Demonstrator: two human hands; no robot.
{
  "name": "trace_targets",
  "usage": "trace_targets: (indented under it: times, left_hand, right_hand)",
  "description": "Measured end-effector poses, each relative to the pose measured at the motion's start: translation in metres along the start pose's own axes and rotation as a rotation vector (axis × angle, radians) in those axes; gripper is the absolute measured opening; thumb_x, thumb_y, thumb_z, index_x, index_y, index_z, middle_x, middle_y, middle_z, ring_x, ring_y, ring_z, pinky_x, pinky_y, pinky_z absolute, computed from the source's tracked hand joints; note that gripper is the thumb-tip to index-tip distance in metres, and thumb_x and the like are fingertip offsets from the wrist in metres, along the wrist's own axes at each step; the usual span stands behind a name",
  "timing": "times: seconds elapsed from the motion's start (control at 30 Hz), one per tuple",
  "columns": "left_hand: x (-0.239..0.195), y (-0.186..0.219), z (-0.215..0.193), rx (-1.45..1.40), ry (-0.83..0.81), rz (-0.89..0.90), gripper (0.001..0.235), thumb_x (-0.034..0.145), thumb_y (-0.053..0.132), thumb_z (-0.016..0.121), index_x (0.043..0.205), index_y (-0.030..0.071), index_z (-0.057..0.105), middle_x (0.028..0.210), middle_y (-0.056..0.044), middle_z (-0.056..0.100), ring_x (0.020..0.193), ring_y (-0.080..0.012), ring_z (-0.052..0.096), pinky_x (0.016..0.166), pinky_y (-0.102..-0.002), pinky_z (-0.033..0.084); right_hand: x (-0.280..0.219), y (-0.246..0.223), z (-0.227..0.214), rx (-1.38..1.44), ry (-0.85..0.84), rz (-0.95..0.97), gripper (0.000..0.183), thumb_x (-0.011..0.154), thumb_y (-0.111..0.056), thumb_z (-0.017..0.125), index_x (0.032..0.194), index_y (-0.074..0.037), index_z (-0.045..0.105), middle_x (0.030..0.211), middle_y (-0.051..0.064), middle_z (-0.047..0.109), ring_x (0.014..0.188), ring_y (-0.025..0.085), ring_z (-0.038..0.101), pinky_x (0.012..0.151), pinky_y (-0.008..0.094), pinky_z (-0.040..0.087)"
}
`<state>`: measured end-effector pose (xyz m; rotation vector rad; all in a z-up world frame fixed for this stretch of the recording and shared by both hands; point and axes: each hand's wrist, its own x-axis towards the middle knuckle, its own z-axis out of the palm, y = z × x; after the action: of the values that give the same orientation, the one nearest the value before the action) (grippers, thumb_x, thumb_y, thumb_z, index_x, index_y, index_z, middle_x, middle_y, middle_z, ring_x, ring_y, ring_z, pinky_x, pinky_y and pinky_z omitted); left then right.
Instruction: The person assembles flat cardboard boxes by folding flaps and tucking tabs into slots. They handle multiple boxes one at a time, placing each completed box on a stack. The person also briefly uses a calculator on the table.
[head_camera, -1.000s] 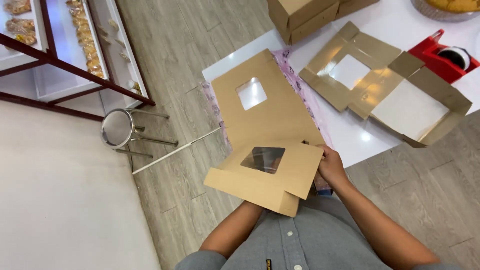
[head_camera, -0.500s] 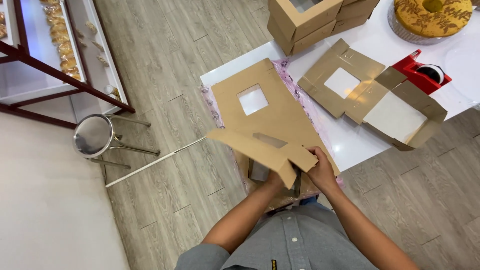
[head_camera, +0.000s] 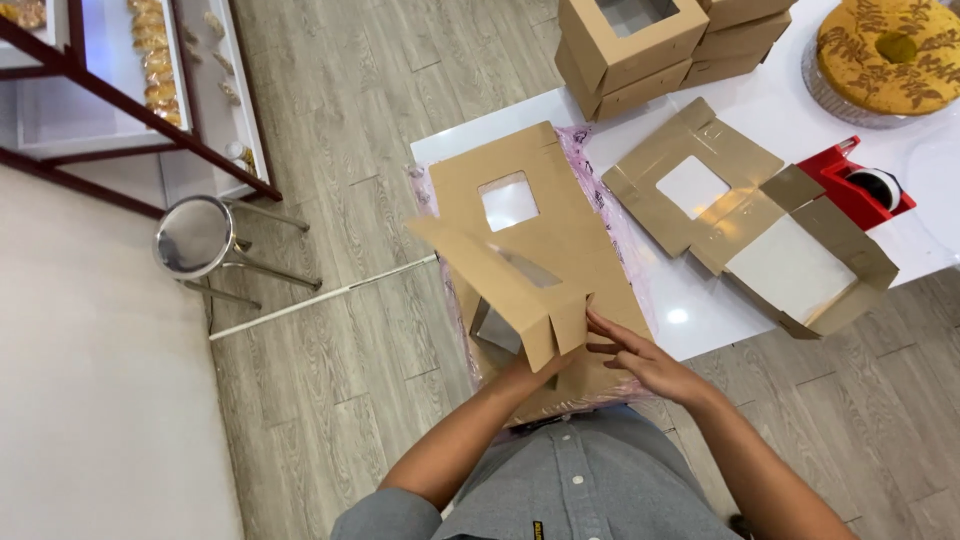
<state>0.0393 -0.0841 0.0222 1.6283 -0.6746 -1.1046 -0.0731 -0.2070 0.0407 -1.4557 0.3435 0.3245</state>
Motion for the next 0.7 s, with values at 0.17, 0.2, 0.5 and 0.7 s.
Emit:
trace_targets:
  times: [0.17,0.2,0.5,0.7]
  left_hand:
    - [0.000,-0.003,0.007,0.386,0.173,0.051,0.055,0.080,0.025,0.048,0.128,0.006,0.031,0.126,-0.017,0.036,0.117,-0.0297,0.033,0.097,-0.048,0.019]
    - [0.001,-0.004,0.009,0.522,0.215,0.069,0.052,0.080,0.022,0.049,0.128,0.009,0.033,0.126,-0.015,0.037,0.117,-0.0279,0.033,0.098,-0.050,0.016]
    - [-0.003,-0.029,0.005,1.109,0.536,0.003,0.025,0.071,0.015,0.062,0.091,0.031,0.061,0.116,-0.004,0.049,0.123,-0.0268,0.031,0.097,-0.062,0.008]
    - [-0.025,0.009,0.040,-0.139,1.252,0.405,0.056,0.089,0.037,0.012,0.127,-0.001,0.027,0.113,-0.014,0.049,0.109,-0.0231,0.045,0.098,-0.038,0.029]
  right_hand:
    - [0.005,0.004,-0.072,0.022,0.264,-0.057,0.052,0.075,0.002,0.042,0.127,-0.004,0.036,0.121,0.022,0.043,0.108,0.037,0.044,0.088,0.044,0.037]
    - [0.009,0.011,-0.088,0.082,0.409,-0.146,0.061,0.077,-0.002,0.051,0.132,-0.007,0.026,0.125,0.018,0.037,0.109,0.031,0.041,0.086,0.040,0.038]
    - [0.038,0.006,-0.113,-0.130,0.228,-0.302,0.121,0.050,-0.017,0.079,0.134,-0.010,-0.007,0.137,0.023,0.009,0.125,0.046,0.011,0.095,0.064,0.010]
    - [0.076,0.027,-0.122,-0.033,0.202,-0.295,0.110,0.056,-0.014,0.077,0.136,-0.012,0.002,0.118,0.013,0.042,0.121,0.033,0.033,0.094,0.062,0.009]
